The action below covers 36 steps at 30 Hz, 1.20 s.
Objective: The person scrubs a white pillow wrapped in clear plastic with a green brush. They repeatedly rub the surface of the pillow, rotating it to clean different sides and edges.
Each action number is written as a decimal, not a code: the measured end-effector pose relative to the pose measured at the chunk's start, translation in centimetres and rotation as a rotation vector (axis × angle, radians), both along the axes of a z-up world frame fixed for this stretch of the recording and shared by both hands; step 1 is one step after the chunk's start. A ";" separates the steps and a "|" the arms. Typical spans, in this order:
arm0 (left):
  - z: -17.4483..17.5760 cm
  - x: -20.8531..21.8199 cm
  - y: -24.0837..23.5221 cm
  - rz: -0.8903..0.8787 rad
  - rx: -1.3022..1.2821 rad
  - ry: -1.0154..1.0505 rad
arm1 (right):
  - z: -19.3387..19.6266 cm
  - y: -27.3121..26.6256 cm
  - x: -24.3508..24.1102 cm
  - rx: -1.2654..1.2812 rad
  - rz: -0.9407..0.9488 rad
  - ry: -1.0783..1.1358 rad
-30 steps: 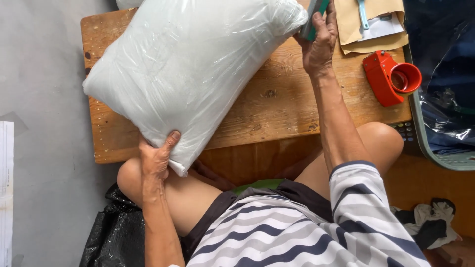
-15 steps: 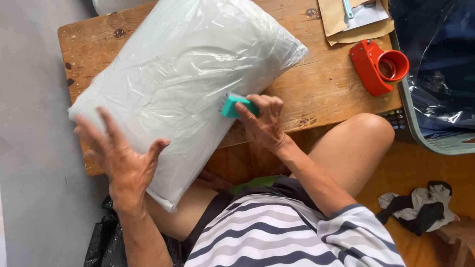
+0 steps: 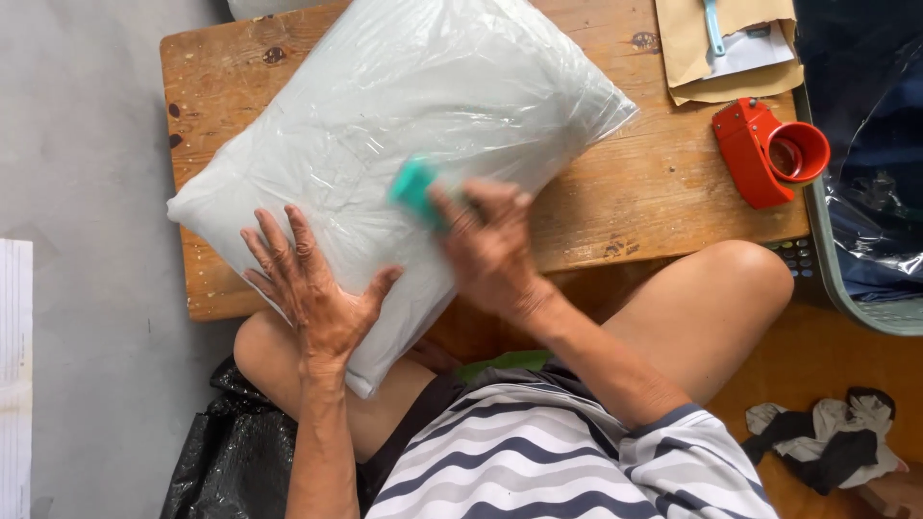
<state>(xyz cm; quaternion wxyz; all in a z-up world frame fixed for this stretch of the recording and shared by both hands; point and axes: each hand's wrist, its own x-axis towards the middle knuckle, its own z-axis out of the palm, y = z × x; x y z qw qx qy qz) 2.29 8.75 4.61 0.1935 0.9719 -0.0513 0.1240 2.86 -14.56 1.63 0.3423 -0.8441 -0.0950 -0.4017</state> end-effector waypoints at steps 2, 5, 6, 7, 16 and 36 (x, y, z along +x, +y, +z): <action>-1.3 0.2 0.6 -0.017 -0.039 -0.078 | -0.7 5.1 -2.5 -0.316 0.076 -0.085; -0.8 -0.5 0.3 -0.035 -0.080 -0.102 | 0.2 0.8 0.1 -0.456 0.013 -0.098; -0.9 -0.5 0.3 -0.030 -0.089 -0.101 | -0.4 -2.0 2.0 -0.465 0.018 -0.098; -1.0 -0.6 0.3 -0.033 -0.095 -0.105 | -1.0 -4.7 3.9 -0.508 -0.157 -0.127; -2.2 -1.8 -0.8 0.012 0.002 -0.111 | 2.0 -4.3 -0.2 -0.284 -0.001 -0.092; -2.9 -3.0 -1.6 0.008 -0.025 -0.209 | 2.6 -0.7 0.3 -0.674 0.297 -0.266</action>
